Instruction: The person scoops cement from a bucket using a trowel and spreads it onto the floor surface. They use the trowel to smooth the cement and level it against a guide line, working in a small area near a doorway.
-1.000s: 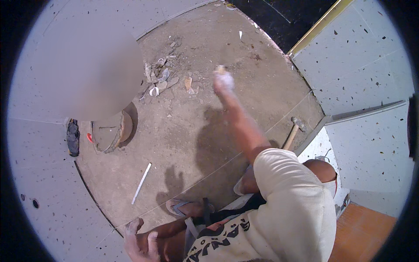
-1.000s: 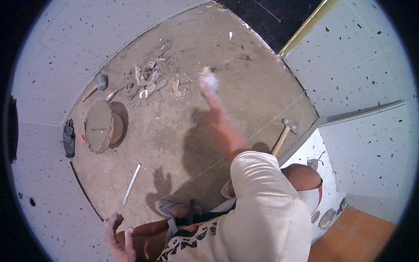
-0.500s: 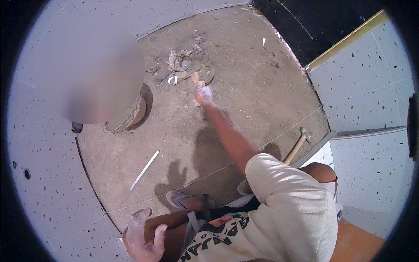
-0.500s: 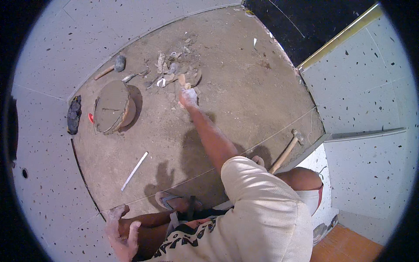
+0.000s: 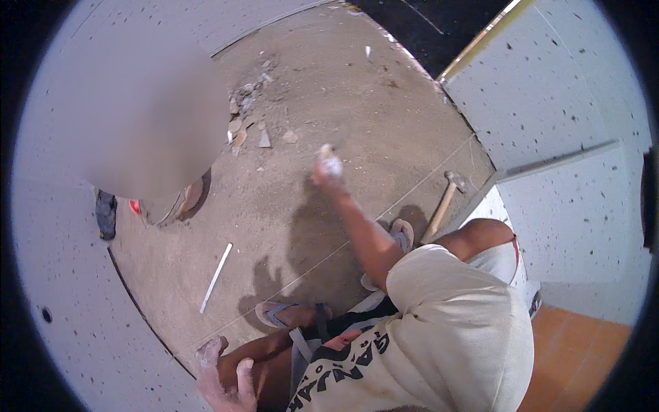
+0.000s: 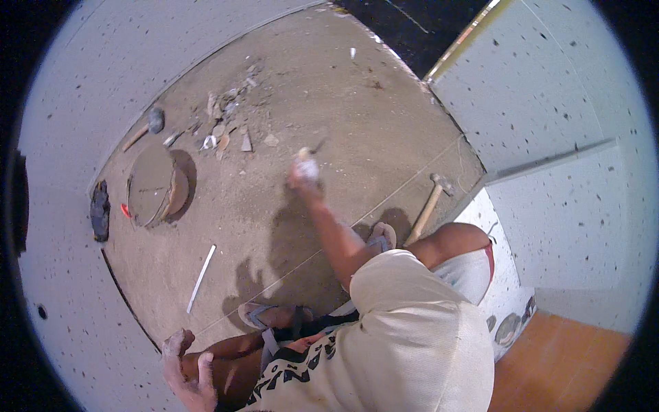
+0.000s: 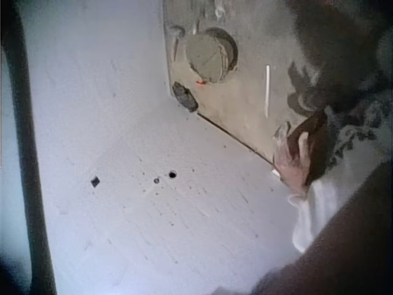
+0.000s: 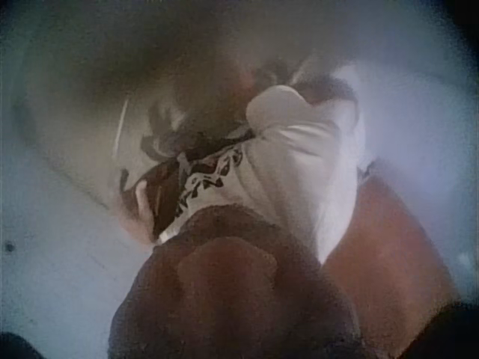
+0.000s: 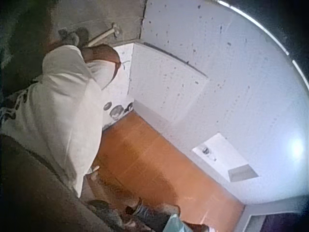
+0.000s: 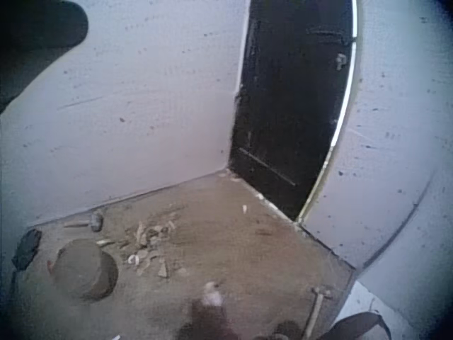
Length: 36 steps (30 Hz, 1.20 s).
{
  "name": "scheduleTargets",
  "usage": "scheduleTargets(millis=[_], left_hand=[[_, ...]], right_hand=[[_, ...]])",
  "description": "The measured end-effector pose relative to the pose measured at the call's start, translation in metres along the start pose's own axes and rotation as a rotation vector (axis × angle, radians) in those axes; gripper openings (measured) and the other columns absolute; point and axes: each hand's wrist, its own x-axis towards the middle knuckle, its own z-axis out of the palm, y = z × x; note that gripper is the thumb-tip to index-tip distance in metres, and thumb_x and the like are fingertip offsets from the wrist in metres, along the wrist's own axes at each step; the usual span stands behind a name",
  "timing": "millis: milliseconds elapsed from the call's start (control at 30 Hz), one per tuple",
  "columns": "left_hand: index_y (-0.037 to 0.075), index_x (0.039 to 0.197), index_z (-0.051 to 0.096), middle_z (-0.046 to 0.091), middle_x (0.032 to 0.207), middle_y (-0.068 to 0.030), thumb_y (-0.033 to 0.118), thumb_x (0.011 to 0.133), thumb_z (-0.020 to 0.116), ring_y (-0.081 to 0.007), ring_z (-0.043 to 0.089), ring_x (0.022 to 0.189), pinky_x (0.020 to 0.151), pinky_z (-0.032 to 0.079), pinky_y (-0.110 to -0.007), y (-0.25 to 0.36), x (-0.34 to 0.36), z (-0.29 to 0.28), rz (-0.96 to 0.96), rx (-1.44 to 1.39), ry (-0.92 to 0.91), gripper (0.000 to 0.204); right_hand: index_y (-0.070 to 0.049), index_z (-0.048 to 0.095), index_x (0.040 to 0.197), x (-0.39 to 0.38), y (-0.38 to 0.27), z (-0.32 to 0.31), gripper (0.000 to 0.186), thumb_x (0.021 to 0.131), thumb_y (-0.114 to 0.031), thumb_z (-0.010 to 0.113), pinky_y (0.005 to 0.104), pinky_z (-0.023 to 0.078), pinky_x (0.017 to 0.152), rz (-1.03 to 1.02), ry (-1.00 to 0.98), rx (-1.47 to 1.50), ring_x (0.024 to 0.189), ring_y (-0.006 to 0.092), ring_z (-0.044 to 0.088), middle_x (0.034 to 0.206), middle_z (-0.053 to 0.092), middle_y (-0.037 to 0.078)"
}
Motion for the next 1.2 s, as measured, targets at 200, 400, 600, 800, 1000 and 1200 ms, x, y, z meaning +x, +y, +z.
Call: scheduleTargets(millis=[200, 400, 600, 800, 1000, 1200], left_hand=[[-0.002, 0.121, 0.053, 0.060, 0.111, -0.0182, 0.005, 0.080, 0.067, -0.0276, 0.059, 0.103, 0.092, 0.045, -0.038, 0.015, 0.007, 0.008, 0.213, 0.054, -0.004, 0.043], [-0.003, 0.126, 0.050, 0.059, 0.120, -0.0204, 0.012, 0.089, 0.064, -0.0292, 0.056, 0.110, 0.092, 0.045, -0.037, 0.020, -0.017, -0.003, 0.056, 0.103, 0.005, 0.042], [-0.004, 0.126, 0.051, 0.059, 0.119, -0.0213, 0.014, 0.089, 0.063, -0.0314, 0.056, 0.111, 0.091, 0.046, -0.039, 0.024, -0.023, 0.000, 0.080, 0.131, 0.028, 0.042], [-0.003, 0.127, 0.051, 0.058, 0.121, -0.0218, 0.015, 0.090, 0.062, -0.0321, 0.055, 0.114, 0.096, 0.044, -0.040, 0.037, -0.028, 0.000, -0.053, 0.174, 0.025, 0.042], [-0.002, 0.128, 0.050, 0.057, 0.123, -0.0208, 0.015, 0.090, 0.063, -0.0307, 0.054, 0.117, 0.100, 0.040, -0.040, 0.031, -0.026, 0.001, 0.025, 0.146, -0.026, 0.044], [-0.001, 0.130, 0.048, 0.056, 0.124, -0.0206, 0.014, 0.090, 0.063, -0.0303, 0.053, 0.117, 0.101, 0.039, -0.040, 0.028, -0.030, -0.002, -0.004, 0.147, -0.037, 0.045]], right_hand=[[0.001, 0.063, 0.099, -0.009, -0.093, 0.038, 0.040, 0.088, -0.036, 0.054, 0.0403, 0.053, 0.053, 0.309, -0.515, 0.419, 0.058, 0.0267, 0.064, 0.071, 0.064, 0.015], [0.003, 0.061, 0.098, -0.009, -0.151, -0.050, 0.050, 0.086, -0.045, 0.052, 0.0466, 0.053, 0.074, 0.263, -0.581, 0.248, 0.087, 0.0374, 0.066, 0.092, 0.066, 0.025], [0.003, 0.059, 0.105, 0.023, -0.064, -0.058, 0.055, 0.086, -0.049, 0.053, 0.0480, 0.050, 0.082, 0.491, -0.224, 0.163, 0.097, 0.0396, 0.063, 0.101, 0.064, 0.026], [0.003, 0.062, 0.099, 0.013, -0.057, -0.077, 0.054, 0.085, -0.048, 0.052, 0.0497, 0.050, 0.079, 0.708, -0.426, 0.475, 0.093, 0.0406, 0.064, 0.092, 0.066, 0.026], [0.002, 0.063, 0.097, -0.023, -0.099, -0.069, 0.053, 0.085, -0.048, 0.052, 0.0495, 0.051, 0.079, 0.351, -0.590, 0.312, 0.093, 0.0398, 0.064, 0.091, 0.066, 0.026], [0.001, 0.064, 0.096, -0.002, -0.121, -0.080, 0.052, 0.085, -0.048, 0.052, 0.0493, 0.051, 0.079, 0.180, -0.601, 0.191, 0.092, 0.0390, 0.065, 0.090, 0.067, 0.025]])
